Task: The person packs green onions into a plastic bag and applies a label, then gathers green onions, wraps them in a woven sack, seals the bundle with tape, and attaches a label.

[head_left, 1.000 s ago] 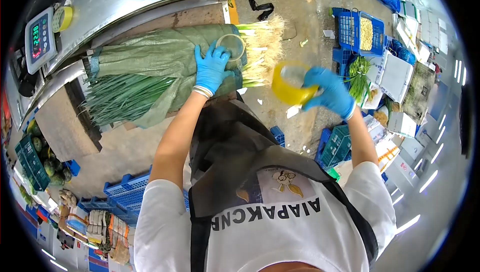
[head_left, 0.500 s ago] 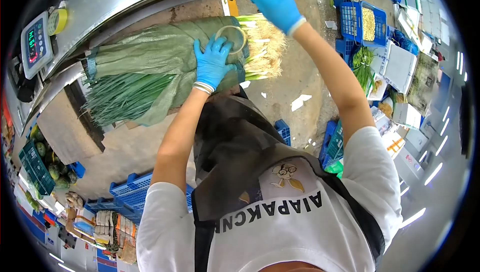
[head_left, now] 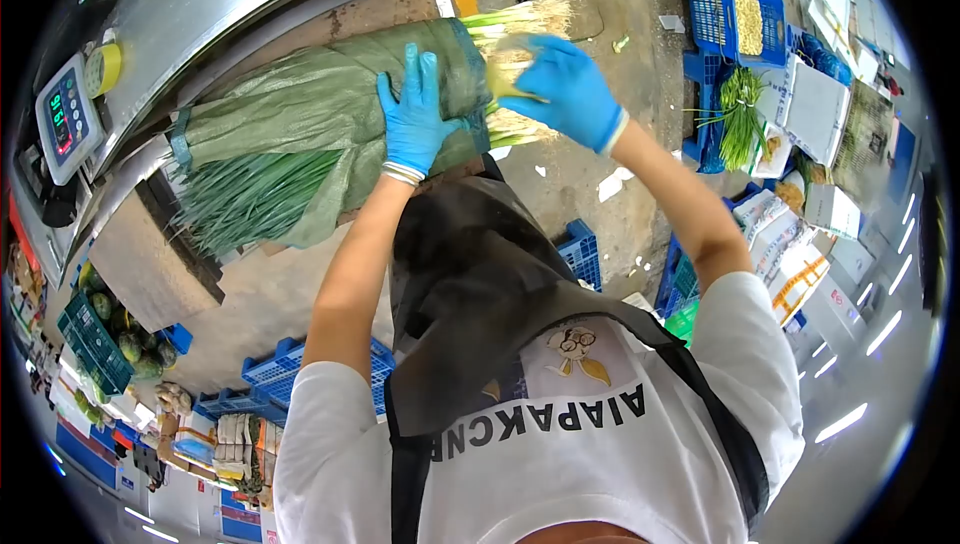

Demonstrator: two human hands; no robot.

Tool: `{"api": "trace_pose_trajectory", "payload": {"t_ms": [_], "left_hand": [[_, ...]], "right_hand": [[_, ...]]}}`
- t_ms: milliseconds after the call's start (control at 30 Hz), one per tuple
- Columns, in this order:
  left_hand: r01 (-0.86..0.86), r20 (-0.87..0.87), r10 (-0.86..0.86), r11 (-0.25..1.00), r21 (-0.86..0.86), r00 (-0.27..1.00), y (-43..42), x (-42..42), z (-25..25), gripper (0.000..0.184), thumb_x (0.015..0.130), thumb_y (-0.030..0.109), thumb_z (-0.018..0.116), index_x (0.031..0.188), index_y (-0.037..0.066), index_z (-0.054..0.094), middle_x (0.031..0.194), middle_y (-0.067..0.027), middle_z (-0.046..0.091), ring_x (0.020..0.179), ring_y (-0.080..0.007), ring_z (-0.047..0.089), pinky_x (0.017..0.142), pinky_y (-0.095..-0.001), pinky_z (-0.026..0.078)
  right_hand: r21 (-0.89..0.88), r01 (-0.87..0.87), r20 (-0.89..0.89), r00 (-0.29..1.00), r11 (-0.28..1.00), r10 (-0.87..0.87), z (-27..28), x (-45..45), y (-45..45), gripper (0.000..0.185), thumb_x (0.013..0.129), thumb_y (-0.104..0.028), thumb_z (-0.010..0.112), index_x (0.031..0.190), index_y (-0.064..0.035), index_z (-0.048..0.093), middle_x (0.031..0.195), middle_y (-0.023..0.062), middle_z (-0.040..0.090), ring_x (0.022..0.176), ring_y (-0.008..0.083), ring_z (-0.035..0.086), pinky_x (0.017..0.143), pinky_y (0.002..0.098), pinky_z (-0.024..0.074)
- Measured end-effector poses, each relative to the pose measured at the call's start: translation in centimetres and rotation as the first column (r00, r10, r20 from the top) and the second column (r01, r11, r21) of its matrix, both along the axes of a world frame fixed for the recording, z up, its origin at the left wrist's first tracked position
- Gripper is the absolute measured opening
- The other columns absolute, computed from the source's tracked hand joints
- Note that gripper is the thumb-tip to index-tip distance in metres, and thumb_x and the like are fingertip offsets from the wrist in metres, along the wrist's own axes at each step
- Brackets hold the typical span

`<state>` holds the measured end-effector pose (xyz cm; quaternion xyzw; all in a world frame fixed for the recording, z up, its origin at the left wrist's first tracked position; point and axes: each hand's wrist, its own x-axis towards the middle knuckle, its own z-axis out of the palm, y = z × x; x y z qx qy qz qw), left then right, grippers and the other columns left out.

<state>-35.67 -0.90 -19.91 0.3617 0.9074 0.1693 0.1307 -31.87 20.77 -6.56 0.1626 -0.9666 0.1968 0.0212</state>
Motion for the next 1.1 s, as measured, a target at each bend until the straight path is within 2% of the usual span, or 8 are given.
{"api": "trace_pose_trajectory", "payload": {"t_ms": [167, 500, 600, 700, 833, 967, 1033, 1100], "left_hand": [[0.02, -0.014, -0.019, 0.998, 0.057, 1.0, 0.1, 0.1, -0.3, 0.11, 0.059, 0.05, 0.079, 0.145, 0.006, 0.026, 0.153, -0.0163, 0.019, 0.14, -0.0233, 0.023, 0.109, -0.0603, 0.016], [0.264, -0.113, -0.291, 0.943, -0.204, 0.95, 1.0, 0.4, 0.8, 0.074, 0.074, 0.043, 0.067, 0.14, 0.045, 0.035, 0.15, 0.0134, 0.029, 0.134, -0.0298, 0.032, 0.097, -0.0734, 0.02], [0.262, -0.158, -0.313, 0.924, -0.277, 0.936, 1.4, 0.5, 0.7, 0.067, 0.076, 0.048, 0.064, 0.139, 0.043, 0.04, 0.15, 0.0138, 0.03, 0.135, -0.0283, 0.032, 0.097, -0.0728, 0.021], [0.253, -0.151, -0.296, 0.934, -0.252, 0.943, 1.5, 1.0, 0.1, 0.066, 0.077, 0.049, 0.063, 0.138, 0.043, 0.04, 0.149, 0.0136, 0.032, 0.135, -0.0274, 0.032, 0.097, -0.0727, 0.021], [0.257, -0.172, -0.317, 0.919, -0.3, 0.933, 2.1, 1.1, -0.5, 0.067, 0.077, 0.049, 0.063, 0.139, 0.046, 0.038, 0.148, 0.0138, 0.034, 0.134, -0.0269, 0.033, 0.098, -0.0701, 0.023], [0.28, -0.161, -0.336, 0.914, -0.295, 0.928, 2.2, 0.7, -0.9, 0.068, 0.074, 0.049, 0.065, 0.138, 0.046, 0.04, 0.147, 0.0126, 0.036, 0.133, -0.0274, 0.034, 0.1, -0.0654, 0.025], [0.286, -0.15, -0.339, 0.913, -0.293, 0.929, 2.2, 0.7, -1.3, 0.068, 0.071, 0.047, 0.068, 0.134, 0.044, 0.045, 0.146, 0.0101, 0.037, 0.132, -0.0308, 0.034, 0.102, -0.0623, 0.024], [0.301, -0.109, -0.341, 0.912, -0.279, 0.934, 2.0, 0.9, -1.3, 0.066, 0.069, 0.043, 0.071, 0.132, 0.039, 0.051, 0.146, 0.0067, 0.038, 0.133, -0.0334, 0.033, 0.104, -0.0605, 0.023]], "right_hand": [[-0.332, 0.915, 0.831, 0.399, 0.229, -0.389, -3.0, 4.0, -4.5, 0.036, 0.084, -0.031, 0.07, 0.071, 0.0014, 0.063, 0.057, 0.0039, 0.053, 0.054, 0.007, 0.046, 0.049, 0.0274, 0.0423], [-0.282, 0.94, 0.828, 0.34, 0.193, -0.446, -14.6, 5.8, -6.1, 0.049, 0.08, -0.046, 0.065, 0.068, 0.0021, 0.063, 0.061, 0.0189, 0.061, 0.055, 0.0256, 0.062, 0.057, 0.0361, 0.05], [-0.312, 0.95, 0.95, 0.312, 0.012, 0.024, -9.7, 5.4, -5.1, 0.035, 0.088, -0.032, 0.066, 0.089, 0.0032, 0.064, 0.072, 0.0092, 0.066, 0.059, 0.0151, 0.063, 0.053, 0.0265, 0.0496], [-0.394, 0.773, 0.872, 0.485, 0.497, -0.064, -7.6, 9.7, -3.6, 0.031, 0.091, -0.03, 0.063, 0.096, 0.0008, 0.066, 0.075, 0.0054, 0.066, 0.067, 0.013, 0.064, 0.064, 0.0263, 0.0506], [-0.26, 0.921, 0.951, 0.191, 0.291, 0.244, -11.0, 22.4, -1.9, 0.038, 0.085, -0.029, 0.067, 0.112, -0.004, 0.059, 0.085, 0.0128, 0.067, 0.073, 0.0177, 0.066, 0.072, 0.0312, 0.0523], [-0.257, 0.462, 0.93, 0.358, 0.849, 0.086, -26.2, 33.3, 2.1, 0.047, 0.08, -0.047, 0.066, 0.112, -0.0122, 0.062, 0.107, 0.0128, 0.066, 0.1, 0.0304, 0.062, 0.09, 0.0379, 0.0471], [-0.114, 0.555, 0.993, 0.033, 0.824, 0.115, -31.0, 27.6, 5.5, 0.036, 0.086, -0.041, 0.058, 0.112, -0.0154, 0.064, 0.105, 0.0095, 0.067, 0.101, 0.0259, 0.063, 0.087, 0.0364, 0.0493], [-0.109, 0.563, 0.992, 0.113, 0.819, 0.054, -36.2, 20.3, 9.1, 0.035, 0.087, -0.039, 0.058, 0.111, -0.0137, 0.063, 0.104, 0.0099, 0.067, 0.099, 0.0259, 0.063, 0.086, 0.0366, 0.0495]]}}
